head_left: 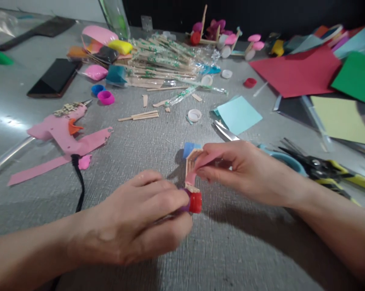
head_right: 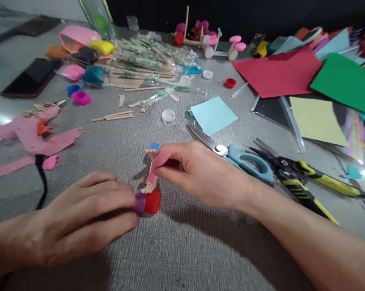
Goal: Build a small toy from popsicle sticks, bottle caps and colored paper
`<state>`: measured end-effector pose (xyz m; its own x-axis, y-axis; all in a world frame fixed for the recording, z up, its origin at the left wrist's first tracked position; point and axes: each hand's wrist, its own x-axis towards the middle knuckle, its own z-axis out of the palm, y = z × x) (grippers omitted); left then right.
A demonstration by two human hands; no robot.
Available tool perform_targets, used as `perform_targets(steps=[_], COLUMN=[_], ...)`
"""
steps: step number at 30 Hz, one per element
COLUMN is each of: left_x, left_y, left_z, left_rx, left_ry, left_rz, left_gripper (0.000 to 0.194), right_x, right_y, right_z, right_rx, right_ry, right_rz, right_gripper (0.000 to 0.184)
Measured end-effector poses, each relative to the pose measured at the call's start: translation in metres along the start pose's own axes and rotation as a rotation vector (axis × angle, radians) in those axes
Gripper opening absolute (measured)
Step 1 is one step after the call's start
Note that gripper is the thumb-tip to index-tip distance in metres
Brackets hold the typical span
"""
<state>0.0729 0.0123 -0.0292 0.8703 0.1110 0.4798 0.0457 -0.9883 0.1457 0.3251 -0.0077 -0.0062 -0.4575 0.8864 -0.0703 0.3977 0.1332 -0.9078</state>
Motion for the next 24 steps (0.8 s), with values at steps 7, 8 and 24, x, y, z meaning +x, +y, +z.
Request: perform_targets(steps=[7, 8, 24], left_x=[0.0, 0.001, 0.012], left_y=[0.003, 0.003, 0.001], left_z=[0.013, 0.013, 0.016], left_rx=[-0.026, -0.05, -0.156], left_ry=[0.027, 0.011, 0.015], left_rz=[-0.321, -0.329, -0.38], left_gripper=[0.04, 0.038, 0.009], right_x=[0.0, 0.0, 0.002], right_y=[0.003, 0.003, 0.009], right_z=[0.006, 0.007, 0.004], right_rx=[0.081, 0.054, 0.012], right_ry=[0.013, 0.018, -0.014], right_rz=[0.014, 0.017, 0.082], right_gripper=[0.015, 0.017, 0.021])
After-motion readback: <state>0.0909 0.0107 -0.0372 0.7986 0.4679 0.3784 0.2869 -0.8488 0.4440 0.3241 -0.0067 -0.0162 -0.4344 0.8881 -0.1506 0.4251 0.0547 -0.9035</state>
